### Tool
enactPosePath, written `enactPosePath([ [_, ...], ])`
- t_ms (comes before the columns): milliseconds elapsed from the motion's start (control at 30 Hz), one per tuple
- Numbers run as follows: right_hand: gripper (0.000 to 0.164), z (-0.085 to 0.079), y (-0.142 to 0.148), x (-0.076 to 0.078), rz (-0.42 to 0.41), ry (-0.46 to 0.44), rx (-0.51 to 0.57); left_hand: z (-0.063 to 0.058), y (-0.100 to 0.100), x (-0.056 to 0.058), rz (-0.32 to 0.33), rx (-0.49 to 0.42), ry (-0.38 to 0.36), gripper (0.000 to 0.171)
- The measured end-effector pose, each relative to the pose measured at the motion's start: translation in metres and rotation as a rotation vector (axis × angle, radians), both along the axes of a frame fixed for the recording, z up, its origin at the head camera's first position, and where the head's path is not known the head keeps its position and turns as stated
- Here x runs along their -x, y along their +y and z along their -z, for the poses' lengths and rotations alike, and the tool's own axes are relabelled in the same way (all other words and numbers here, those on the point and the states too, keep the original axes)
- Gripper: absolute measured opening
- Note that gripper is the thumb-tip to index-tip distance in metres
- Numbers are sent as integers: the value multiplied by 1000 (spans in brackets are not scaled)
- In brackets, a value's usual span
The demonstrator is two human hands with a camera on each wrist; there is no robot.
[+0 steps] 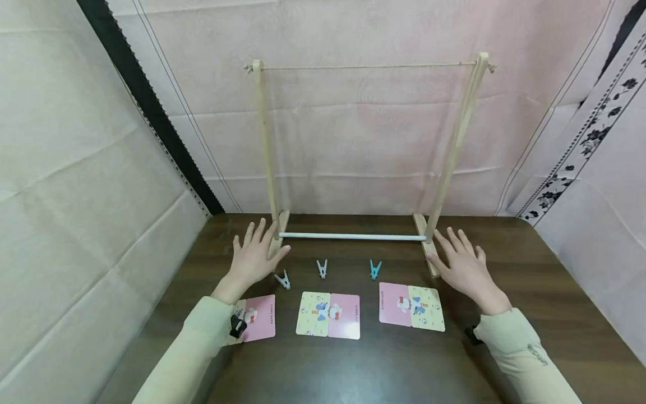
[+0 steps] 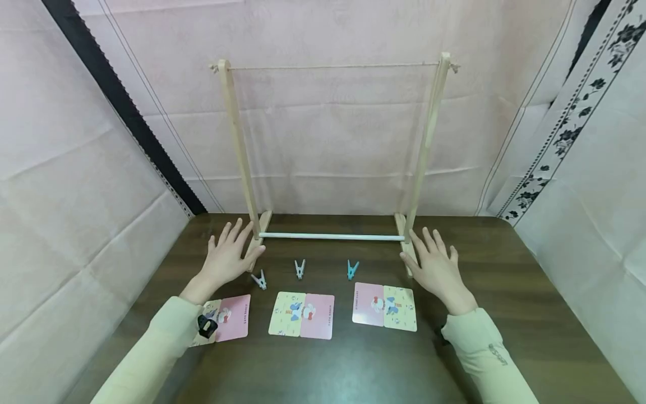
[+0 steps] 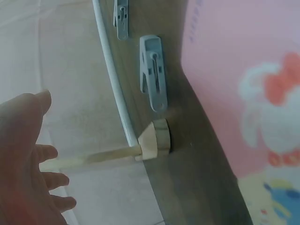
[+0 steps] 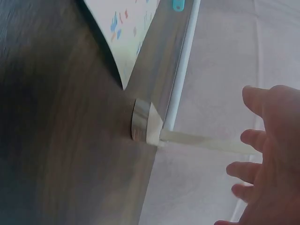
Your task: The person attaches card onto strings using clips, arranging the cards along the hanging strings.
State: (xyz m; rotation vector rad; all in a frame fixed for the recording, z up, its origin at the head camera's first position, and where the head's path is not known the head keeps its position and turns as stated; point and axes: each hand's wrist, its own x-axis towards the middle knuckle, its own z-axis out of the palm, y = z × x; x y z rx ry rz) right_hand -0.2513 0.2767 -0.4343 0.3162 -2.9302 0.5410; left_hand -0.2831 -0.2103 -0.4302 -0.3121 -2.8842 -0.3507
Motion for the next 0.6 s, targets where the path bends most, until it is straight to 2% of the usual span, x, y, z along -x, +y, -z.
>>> enactPosePath([
  [133, 66, 4, -8, -1, -30, 25, 10, 2, -10, -6, 18, -30, -51, 84],
  [300, 57, 6, -19, -4, -41, 51, 32, -1, -27, -15, 88, -103, -88, 77],
  [500, 45, 0, -31, 6, -79, 127, 48, -7, -47, -20, 181, -212, -161, 76],
  [600, 42, 1, -44, 11, -114, 124, 69, -9, -61, -29, 196, -245, -235, 82],
])
